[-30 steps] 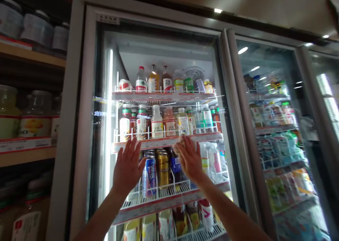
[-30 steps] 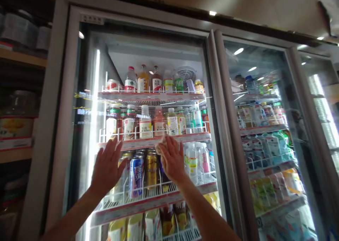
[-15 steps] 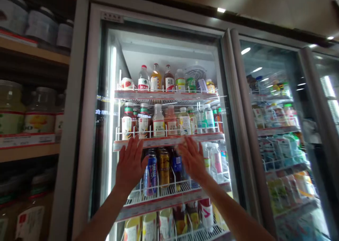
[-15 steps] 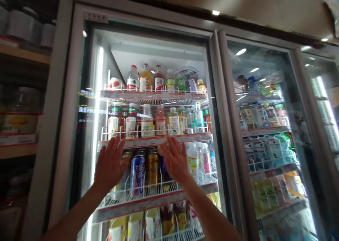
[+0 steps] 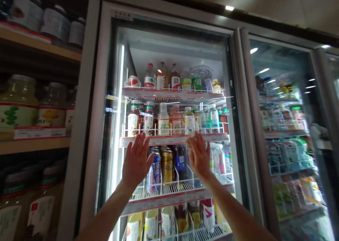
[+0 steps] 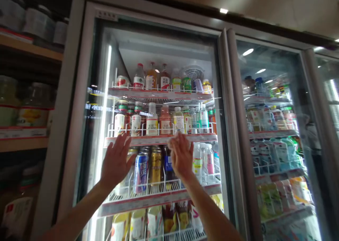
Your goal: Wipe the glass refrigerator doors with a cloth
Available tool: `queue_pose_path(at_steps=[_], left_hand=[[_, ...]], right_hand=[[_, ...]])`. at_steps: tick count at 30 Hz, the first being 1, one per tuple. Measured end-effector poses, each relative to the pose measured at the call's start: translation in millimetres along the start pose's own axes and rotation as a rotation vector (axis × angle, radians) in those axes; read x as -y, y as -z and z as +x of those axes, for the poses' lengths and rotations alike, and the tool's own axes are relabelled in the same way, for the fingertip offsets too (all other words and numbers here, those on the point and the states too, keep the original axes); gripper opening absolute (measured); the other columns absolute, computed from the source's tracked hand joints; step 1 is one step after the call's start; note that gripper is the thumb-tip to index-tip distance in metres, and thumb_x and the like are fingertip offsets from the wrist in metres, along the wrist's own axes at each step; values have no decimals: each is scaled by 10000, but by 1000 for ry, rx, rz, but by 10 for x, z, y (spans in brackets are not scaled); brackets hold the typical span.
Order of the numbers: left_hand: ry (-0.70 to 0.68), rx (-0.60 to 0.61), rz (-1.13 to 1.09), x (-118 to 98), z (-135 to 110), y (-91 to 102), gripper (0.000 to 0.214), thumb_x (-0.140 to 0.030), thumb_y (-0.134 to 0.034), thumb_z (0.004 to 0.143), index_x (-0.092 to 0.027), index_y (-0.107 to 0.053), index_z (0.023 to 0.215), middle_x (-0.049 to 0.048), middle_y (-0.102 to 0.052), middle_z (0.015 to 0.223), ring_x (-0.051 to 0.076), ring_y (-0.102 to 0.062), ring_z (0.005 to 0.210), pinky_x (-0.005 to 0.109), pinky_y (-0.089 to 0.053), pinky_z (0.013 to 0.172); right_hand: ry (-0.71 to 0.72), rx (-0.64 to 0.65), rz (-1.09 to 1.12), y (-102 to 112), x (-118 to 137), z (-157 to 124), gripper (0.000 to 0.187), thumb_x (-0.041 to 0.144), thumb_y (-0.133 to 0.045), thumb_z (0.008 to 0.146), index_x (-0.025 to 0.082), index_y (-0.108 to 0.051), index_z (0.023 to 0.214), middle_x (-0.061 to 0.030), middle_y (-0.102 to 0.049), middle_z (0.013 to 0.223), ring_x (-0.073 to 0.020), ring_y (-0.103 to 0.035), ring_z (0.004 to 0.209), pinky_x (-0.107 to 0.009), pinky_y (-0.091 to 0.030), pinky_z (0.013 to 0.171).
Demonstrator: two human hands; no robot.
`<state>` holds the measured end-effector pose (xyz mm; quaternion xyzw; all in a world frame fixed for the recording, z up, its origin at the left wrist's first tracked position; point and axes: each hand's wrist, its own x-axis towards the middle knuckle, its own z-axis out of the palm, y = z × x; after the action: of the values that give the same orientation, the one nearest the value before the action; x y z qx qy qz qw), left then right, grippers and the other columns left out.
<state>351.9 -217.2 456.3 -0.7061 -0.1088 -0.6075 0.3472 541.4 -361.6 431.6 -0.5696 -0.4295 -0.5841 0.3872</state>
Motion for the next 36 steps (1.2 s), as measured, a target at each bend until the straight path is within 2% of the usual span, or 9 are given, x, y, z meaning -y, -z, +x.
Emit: queue_pose_path(at_steps=[3, 7, 10, 14, 16, 22, 28, 34, 36], left_hand=[[-1, 14, 15, -11, 4, 0, 672, -335, -428, 885, -148, -106, 1445, 127, -288, 1465, 233, -184, 1386, 424, -189, 1114], [-19, 5, 33, 21, -15, 16, 676, -329, -433, 886, -140, -103, 1445, 134, -312, 1453, 233, -192, 1383, 420, -199, 1110], [-49, 10, 35, 69, -70, 40, 669, -322, -429, 887, -145, -105, 1445, 132, -329, 1444, 232, -202, 1380, 418, -201, 1110], [-45, 25, 28, 74, -137, 49, 659, -333, -423, 888, -151, -119, 1443, 124, -329, 1444, 236, -212, 1376, 425, -198, 1113], [-24, 22, 27, 38, -148, 41, 656, -325, -421, 889, -154, -115, 1444, 123, -328, 1444, 239, -209, 1376, 437, -190, 1115], [28, -15, 35, -38, -162, 35, 651, -287, -416, 891, -161, -99, 1446, 127, -340, 1437, 235, -207, 1377, 446, -180, 1117], [23, 20, 51, -26, -197, 48, 643, -309, -416, 894, -149, -124, 1443, 132, -352, 1430, 224, -195, 1379, 428, -174, 1122], [49, 48, 59, -70, -220, 48, 553, -356, -349, 913, -117, -254, 1403, 123, -372, 1425, 203, -144, 1393, 423, -168, 1127], [59, 67, 63, -97, -230, 56, 538, -371, -314, 920, -103, -290, 1385, 124, -372, 1427, 199, -128, 1397, 425, -172, 1128]], right_hand=[[-185, -96, -28, -54, -57, 138, 473, 205, -341, 891, 221, -378, 1362, -116, -273, 1483, -258, -220, 1377, -519, -210, 1066], [84, 41, 55, -118, 372, 111, 443, 194, -392, 869, 233, -449, 1306, -97, -301, 1475, -241, -195, 1387, -485, -182, 1092], [200, 76, 57, -75, 363, 10, 424, 196, -413, 871, 266, -462, 1286, -71, -332, 1463, -218, -222, 1380, -465, -161, 1103], [-75, -93, -48, -31, -72, 1, 466, 191, -369, 892, 229, -379, 1356, -113, -298, 1474, -250, -246, 1369, -509, -199, 1068], [-173, -152, -56, -53, -87, 20, 497, 196, -370, 889, 226, -342, 1383, -123, -275, 1482, -266, -243, 1368, -520, -218, 1053], [185, 61, 64, -91, 376, -37, 465, 191, -427, 858, 268, -431, 1317, -70, -324, 1468, -223, -230, 1377, -466, -151, 1103], [-87, -86, -12, -52, 26, 16, 505, 197, -384, 885, 234, -333, 1387, -121, -271, 1485, -264, -237, 1371, -512, -212, 1061], [212, 121, 155, 13, 228, -150, 479, 196, -421, 861, 294, -401, 1330, -47, -288, 1486, -231, -242, 1371, -500, -159, 1097], [187, 125, 218, 59, 235, -212, 470, 222, -432, 851, 300, -419, 1315, -30, -286, 1487, -238, -230, 1373, -520, -128, 1100]])
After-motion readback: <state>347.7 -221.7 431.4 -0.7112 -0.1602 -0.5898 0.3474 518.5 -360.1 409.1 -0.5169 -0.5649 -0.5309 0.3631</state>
